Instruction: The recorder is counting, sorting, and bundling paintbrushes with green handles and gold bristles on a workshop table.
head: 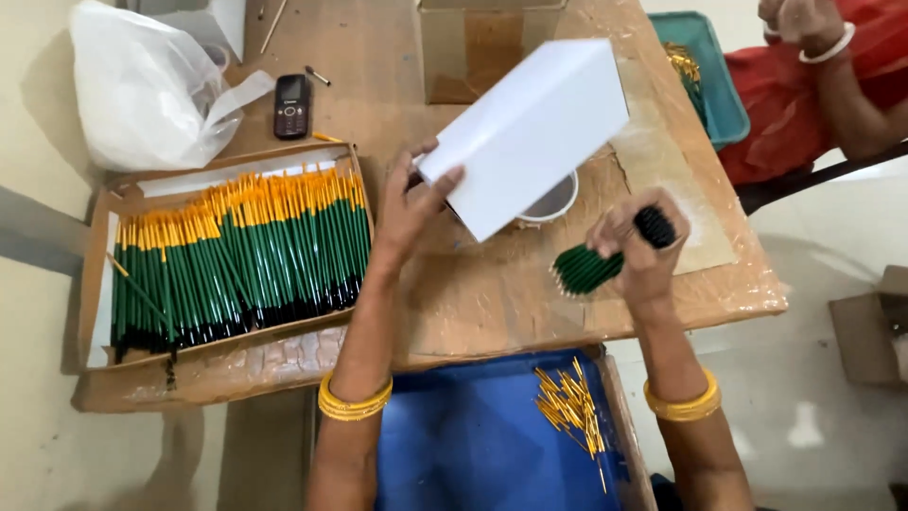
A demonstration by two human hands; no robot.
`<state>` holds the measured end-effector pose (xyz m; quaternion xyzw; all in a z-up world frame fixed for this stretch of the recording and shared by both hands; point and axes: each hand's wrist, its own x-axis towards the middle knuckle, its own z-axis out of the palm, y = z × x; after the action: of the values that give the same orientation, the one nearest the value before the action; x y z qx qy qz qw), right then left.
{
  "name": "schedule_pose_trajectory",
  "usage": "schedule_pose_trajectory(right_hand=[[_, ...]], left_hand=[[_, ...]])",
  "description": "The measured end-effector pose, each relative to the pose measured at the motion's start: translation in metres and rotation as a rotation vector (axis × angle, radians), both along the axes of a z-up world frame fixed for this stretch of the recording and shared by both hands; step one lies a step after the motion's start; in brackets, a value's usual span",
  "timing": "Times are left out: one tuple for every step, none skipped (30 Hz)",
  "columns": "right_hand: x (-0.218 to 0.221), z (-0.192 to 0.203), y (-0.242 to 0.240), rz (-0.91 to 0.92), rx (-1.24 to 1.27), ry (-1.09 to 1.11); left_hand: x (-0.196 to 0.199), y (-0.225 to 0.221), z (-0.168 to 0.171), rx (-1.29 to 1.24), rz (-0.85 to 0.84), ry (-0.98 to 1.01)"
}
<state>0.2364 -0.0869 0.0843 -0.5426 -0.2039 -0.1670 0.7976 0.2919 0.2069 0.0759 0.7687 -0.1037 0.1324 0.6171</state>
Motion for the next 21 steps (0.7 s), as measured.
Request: schedule_pose_trajectory(right_hand=[[0.006,0.004,-0.004,0.005,0.012,-0.052],[0.009,0.012,-0.002,0.007,0.016,-0.051],[0.014,0.022,-0.002,-0.015,0.046,-0.074],[0.018,0.032,-0.001,-0.036,0.077,-0.097],[0.027,0.037,0.002,-0.035,0.077,-0.097],[0.037,0.043,0.006,-0.075,0.047,-0.141],[0.048,0.049,0.010,-0.114,0.015,-0.186],[0.059,0.048,0.013,-0.112,0.013,-0.187],[0.071,0.046,0.018,-0.091,0.020,-0.217],[0.082,0.045,0.023,-0.071,0.028,-0.247],[0.090,0.043,0.029,-0.067,0.028,-0.248],[0.097,0.042,0.036,-0.123,-0.030,-0.236],[0.105,0.041,0.042,-0.180,-0.086,-0.226],[0.109,0.038,0.046,-0.177,-0.084,-0.228],[0.113,0.036,0.050,-0.179,-0.119,-0.199],[0.117,0.033,0.054,-0.181,-0.154,-0.170],[0.122,0.028,0.055,-0.181,-0.153,-0.171],[0.126,0.022,0.057,-0.190,-0.185,-0.150],[0.130,0.015,0.058,-0.200,-0.219,-0.126],[0.130,0.014,0.060,-0.199,-0.218,-0.124],[0.131,0.013,0.062,-0.183,-0.206,-0.115]], left_hand=[[0.001,0.003,0.004,-0.228,-0.023,0.067],[-0.001,0.004,0.006,-0.225,-0.020,0.067],[-0.001,0.005,0.009,-0.343,-0.013,0.129],[-0.001,0.005,0.013,-0.462,-0.006,0.191],[-0.004,0.007,0.015,-0.462,-0.004,0.191],[-0.007,0.008,0.018,-0.462,0.018,0.134],[-0.010,0.010,0.020,-0.463,0.041,0.077],[-0.010,0.011,0.019,-0.466,0.042,0.076],[-0.012,0.013,0.017,-0.562,0.033,0.035],[-0.014,0.016,0.016,-0.658,0.024,-0.008],[-0.013,0.017,0.015,-0.658,0.027,-0.010],[-0.013,0.018,0.014,-0.769,-0.005,-0.026],[-0.012,0.019,0.013,-0.878,-0.039,-0.044],[-0.015,0.018,0.019,-0.877,-0.037,-0.047],[-0.017,0.015,0.025,-0.906,-0.001,-0.005],[-0.020,0.013,0.031,-0.934,0.036,0.036],[-0.018,0.013,0.030,-0.932,0.037,0.034],[-0.015,0.014,0.028,-0.950,0.063,0.059],[-0.014,0.014,0.027,-0.969,0.090,0.087],[-0.007,0.017,0.012,-0.969,0.092,0.088],[-0.001,0.021,-0.004,-1.039,0.050,0.037]])
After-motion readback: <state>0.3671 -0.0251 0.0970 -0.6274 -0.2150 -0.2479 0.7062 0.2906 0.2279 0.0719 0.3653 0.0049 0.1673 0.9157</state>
